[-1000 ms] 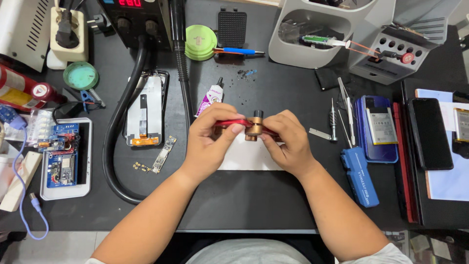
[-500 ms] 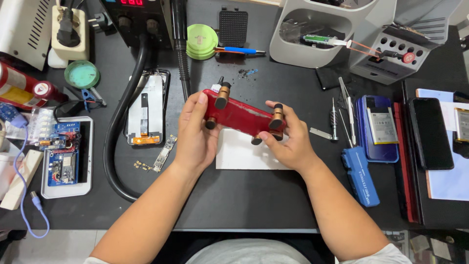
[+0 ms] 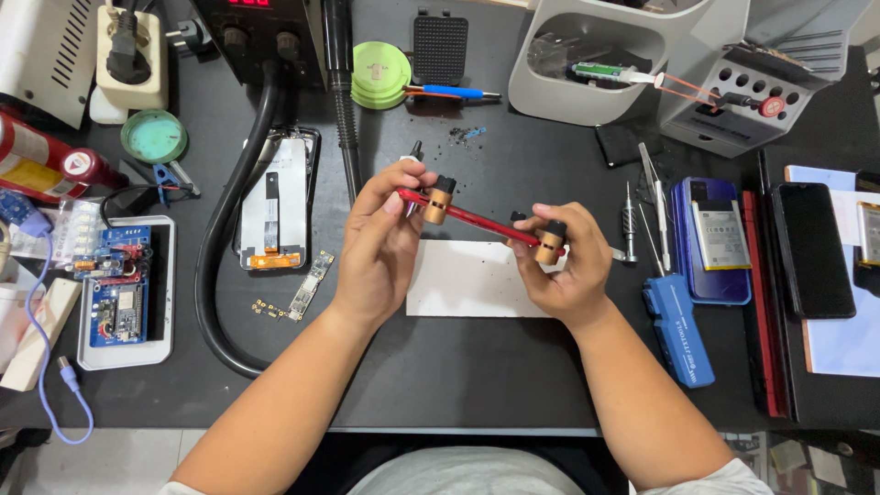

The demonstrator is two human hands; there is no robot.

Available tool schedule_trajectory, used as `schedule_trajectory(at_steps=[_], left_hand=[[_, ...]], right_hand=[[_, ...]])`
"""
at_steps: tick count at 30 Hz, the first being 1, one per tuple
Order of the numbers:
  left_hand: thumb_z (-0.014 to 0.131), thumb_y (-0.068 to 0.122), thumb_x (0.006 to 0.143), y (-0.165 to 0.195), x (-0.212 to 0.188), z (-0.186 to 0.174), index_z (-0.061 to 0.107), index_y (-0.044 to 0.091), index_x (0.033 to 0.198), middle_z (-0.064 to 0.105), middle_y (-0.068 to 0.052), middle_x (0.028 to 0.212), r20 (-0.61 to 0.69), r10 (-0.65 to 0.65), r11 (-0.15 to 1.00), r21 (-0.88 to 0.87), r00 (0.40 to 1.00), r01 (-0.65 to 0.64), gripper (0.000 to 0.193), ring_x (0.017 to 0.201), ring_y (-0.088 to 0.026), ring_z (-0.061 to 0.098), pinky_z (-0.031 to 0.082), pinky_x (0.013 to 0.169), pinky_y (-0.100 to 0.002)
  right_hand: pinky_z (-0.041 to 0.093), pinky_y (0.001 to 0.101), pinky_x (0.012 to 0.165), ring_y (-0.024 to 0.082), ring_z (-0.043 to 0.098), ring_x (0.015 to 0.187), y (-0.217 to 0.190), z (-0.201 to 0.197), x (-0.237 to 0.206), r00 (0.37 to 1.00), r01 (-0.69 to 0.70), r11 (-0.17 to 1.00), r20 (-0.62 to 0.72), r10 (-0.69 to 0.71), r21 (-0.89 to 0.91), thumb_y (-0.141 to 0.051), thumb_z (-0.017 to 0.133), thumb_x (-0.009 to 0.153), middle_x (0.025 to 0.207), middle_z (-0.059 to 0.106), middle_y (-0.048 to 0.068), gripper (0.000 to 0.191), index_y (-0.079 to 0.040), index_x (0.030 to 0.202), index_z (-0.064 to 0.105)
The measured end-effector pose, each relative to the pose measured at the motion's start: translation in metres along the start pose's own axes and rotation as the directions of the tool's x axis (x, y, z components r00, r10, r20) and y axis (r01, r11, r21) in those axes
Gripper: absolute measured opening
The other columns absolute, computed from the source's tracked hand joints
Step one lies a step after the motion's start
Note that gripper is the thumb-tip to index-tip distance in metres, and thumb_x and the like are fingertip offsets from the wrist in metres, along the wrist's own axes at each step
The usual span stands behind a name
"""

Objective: The person applies adhesive to a smartphone screen and aligns it with the phone frame. They use a heat gun to warm the screen and then apply glue along the edges. The person handles the screen and frame repeatedly, preparing for reassembly.

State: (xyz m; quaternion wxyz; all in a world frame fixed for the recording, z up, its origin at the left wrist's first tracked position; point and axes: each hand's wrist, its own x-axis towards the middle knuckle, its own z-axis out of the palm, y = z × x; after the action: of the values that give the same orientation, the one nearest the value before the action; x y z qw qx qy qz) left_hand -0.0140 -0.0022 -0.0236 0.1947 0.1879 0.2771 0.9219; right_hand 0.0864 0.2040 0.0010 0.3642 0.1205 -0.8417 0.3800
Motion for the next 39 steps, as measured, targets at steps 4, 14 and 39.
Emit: schedule_trajectory(at_steps=[4,14,39], left_hand=[[0.052,0.013,0.108,0.005,0.0,0.005,0.06,0.005,0.125,0.048,-0.012,0.149,0.063,0.01,1.0,0.003,0.998,-0.01,0.021,0.145,-0.025,0.047,0.036,0.125,-0.042],[0.083,-0.005,0.085,0.006,-0.003,0.015,0.045,0.012,0.13,0.038,-0.005,0.145,0.233,0.121,0.843,0.489,0.965,-0.224,0.061,0.14,-0.017,0.043,0.036,0.124,-0.035],[0.06,0.01,0.107,0.014,0.0,0.018,0.053,0.0,0.143,0.055,-0.01,0.136,0.165,-0.131,0.882,0.47,0.978,0.039,0.038,0.117,-0.017,0.064,0.057,0.086,-0.031]], right_hand=[[0.059,0.032,0.078,0.024,0.07,0.088,-0.002,-0.002,0.006,0.99,0.129,0.987,-0.04,-0.134,-0.098,0.006,0.077,0.089,0.098,0.068,0.014,0.041,0.001,0.122,0.055],[0.053,0.0354,0.075,0.025,0.065,0.083,-0.003,-0.001,0.011,0.968,0.244,0.958,-0.013,-0.249,-0.148,0.008,0.073,0.084,0.1,0.071,0.011,0.04,-0.001,0.118,0.056],[0.048,0.0303,0.059,0.019,0.063,0.09,0.025,-0.003,-0.004,0.653,-0.55,0.313,0.165,0.739,0.774,-0.008,0.055,0.105,0.117,0.066,0.013,0.045,-0.012,0.149,0.043]])
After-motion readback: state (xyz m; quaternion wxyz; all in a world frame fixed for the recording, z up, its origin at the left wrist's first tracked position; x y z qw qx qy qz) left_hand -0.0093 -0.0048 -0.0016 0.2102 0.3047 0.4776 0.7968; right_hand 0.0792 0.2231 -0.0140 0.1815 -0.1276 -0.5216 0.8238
